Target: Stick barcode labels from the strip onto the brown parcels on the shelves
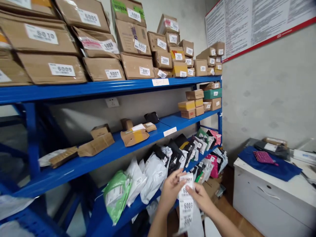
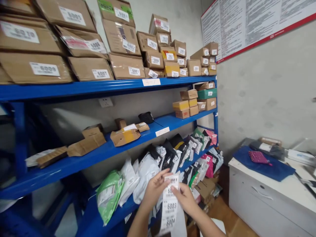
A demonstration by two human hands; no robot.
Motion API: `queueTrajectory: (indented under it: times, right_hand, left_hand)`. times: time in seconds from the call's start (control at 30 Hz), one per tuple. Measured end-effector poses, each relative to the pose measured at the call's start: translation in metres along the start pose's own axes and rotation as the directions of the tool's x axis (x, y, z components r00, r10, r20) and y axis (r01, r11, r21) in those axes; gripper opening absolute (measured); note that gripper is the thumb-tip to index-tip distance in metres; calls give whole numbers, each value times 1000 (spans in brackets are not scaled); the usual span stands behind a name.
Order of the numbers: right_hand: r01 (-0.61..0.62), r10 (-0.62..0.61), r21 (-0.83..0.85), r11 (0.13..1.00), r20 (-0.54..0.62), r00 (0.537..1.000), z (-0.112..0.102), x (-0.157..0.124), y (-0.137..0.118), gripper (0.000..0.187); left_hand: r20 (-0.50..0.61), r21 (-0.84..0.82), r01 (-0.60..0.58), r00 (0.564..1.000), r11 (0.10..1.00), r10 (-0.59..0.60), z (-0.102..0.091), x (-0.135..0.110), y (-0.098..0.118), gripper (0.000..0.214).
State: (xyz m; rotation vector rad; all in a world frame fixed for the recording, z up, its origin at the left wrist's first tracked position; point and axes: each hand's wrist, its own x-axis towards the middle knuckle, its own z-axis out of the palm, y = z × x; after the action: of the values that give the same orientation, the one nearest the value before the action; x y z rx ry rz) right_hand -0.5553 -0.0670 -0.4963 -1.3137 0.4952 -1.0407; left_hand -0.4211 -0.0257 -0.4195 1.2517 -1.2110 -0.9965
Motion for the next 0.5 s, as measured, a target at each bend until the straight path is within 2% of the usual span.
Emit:
queueTrajectory:
  times: [0.1, 0.17, 0.23, 0.33, 0.43, 0.5]
  right_hand:
    - [23, -12, -102, 994, 103, 995, -11, -18, 8, 41]
    - [59, -45, -151, 987, 96, 994, -15, -27, 15, 35]
    - [57, -55, -133, 989, 23, 998, -18, -33, 25, 33]
    - [14, -14, -9, 1000, -49, 999, -16, -34, 46, 36]
    - [-18, 19, 118, 993, -5, 1000, -6, -31, 69, 36]
    - [-67, 70, 199, 978, -5, 998, 5, -31, 82, 41]
  left_hand:
    - [-107, 32, 4, 994, 999, -1, 15, -17, -31, 35]
    - [-204, 100, 28, 979, 995, -7, 18, -28, -49, 19]
    - [-251, 146, 58, 968, 988, -20, 17, -37, -66, 25]
    - [-231, 316, 65, 973, 947, 11, 10, -46, -90, 37]
    - [-203, 535, 58, 977, 843, 61, -4, -49, -112, 50]
    - [-187, 592, 61, 980, 804, 63, -14, -49, -122, 53]
